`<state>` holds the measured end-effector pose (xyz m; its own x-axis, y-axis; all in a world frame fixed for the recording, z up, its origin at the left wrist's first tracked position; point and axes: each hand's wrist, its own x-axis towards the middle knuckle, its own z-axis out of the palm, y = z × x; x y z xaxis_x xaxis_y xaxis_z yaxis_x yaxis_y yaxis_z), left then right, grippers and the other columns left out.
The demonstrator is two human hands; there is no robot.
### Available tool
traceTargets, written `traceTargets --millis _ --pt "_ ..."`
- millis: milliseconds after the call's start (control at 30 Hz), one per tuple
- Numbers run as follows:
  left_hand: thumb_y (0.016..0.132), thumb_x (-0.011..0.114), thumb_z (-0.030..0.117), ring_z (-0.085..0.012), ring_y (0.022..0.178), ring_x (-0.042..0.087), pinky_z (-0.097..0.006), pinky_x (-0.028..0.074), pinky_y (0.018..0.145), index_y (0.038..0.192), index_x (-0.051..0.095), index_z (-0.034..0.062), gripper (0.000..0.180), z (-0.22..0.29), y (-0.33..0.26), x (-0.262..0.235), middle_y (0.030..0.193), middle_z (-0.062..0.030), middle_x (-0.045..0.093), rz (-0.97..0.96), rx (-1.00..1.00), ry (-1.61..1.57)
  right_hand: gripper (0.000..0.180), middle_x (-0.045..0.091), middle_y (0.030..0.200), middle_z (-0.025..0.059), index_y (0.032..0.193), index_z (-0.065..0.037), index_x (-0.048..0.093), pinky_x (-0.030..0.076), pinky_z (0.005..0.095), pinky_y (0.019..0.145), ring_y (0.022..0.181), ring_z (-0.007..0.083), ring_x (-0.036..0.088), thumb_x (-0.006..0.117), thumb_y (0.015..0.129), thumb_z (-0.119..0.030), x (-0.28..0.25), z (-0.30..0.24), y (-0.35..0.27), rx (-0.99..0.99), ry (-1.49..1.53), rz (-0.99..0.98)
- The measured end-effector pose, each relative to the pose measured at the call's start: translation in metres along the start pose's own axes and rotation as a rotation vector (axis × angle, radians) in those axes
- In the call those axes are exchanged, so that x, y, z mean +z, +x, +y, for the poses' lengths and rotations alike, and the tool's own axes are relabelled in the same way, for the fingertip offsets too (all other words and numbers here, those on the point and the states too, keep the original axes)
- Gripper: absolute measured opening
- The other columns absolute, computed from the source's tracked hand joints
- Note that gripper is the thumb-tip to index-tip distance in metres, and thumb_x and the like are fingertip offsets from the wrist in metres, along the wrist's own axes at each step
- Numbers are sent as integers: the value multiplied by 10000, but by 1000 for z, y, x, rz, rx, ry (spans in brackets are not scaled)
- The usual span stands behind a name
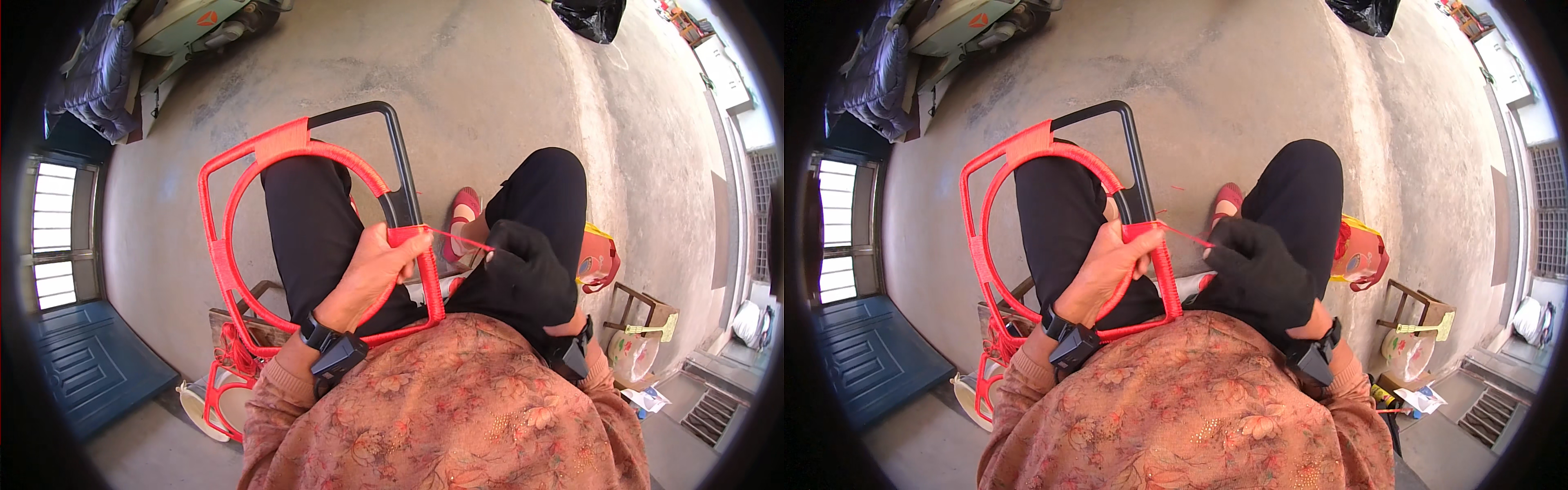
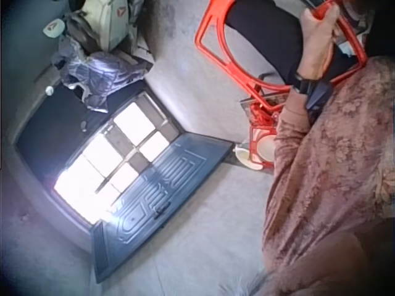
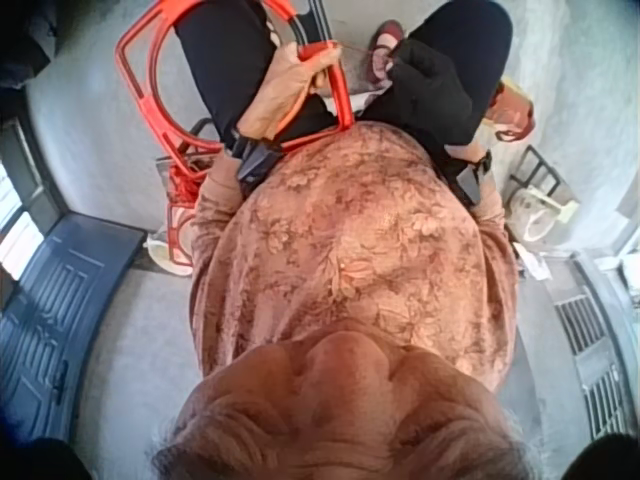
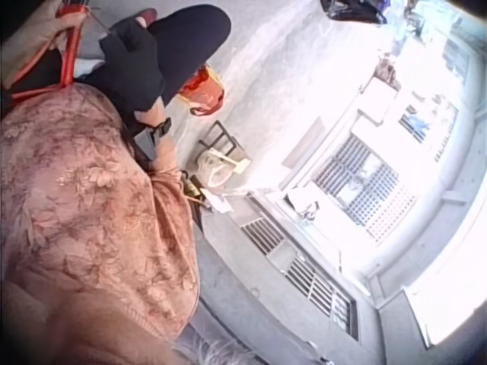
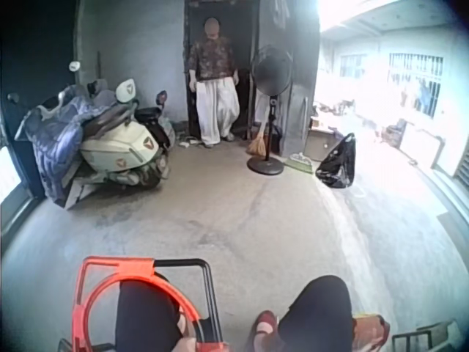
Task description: Wrapping a red plastic cord around a red chair frame to create a woven surface.
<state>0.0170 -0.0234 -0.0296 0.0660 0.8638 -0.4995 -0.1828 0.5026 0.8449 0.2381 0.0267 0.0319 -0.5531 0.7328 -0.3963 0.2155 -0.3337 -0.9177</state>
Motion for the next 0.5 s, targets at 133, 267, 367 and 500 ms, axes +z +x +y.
traceTargets --millis 133,267,367,500 --pt "978 447 407 -106 710 580 -248 460 593 1057 576 17 419 -2 -2 -2 859 -45 632 54 52 -369 86 586 769 39 826 -16 589 450 299 634 722 99 553 634 809 -87 -15 26 28 -233 -329 145" --pt "991 346 488 -152 899 601 -311 490 746 1155 562 29 532 -17 5 -3 1039 -88 638 167 103 -537 121 620 787 55 901 -12 602 480 315 651 723 133 597 621 824 -104 -16 66 66 -102 -641 88" --pt "988 337 499 -167 896 613 -317 492 736 1141 568 34 541 -13 4 -1 1034 -88 643 245 67 -504 166 623 805 46 966 -15 598 488 302 657 737 141 609 614 853 -137 17 50 82 11 -424 -133" --pt "993 347 452 -175 852 622 -316 491 712 1123 573 17 508 -14 4 -4 977 -76 658 114 -1 -536 208 628 907 42 1016 -26 581 488 265 723 779 85 591 566 922 -211 42 67 106 -93 308 -206"
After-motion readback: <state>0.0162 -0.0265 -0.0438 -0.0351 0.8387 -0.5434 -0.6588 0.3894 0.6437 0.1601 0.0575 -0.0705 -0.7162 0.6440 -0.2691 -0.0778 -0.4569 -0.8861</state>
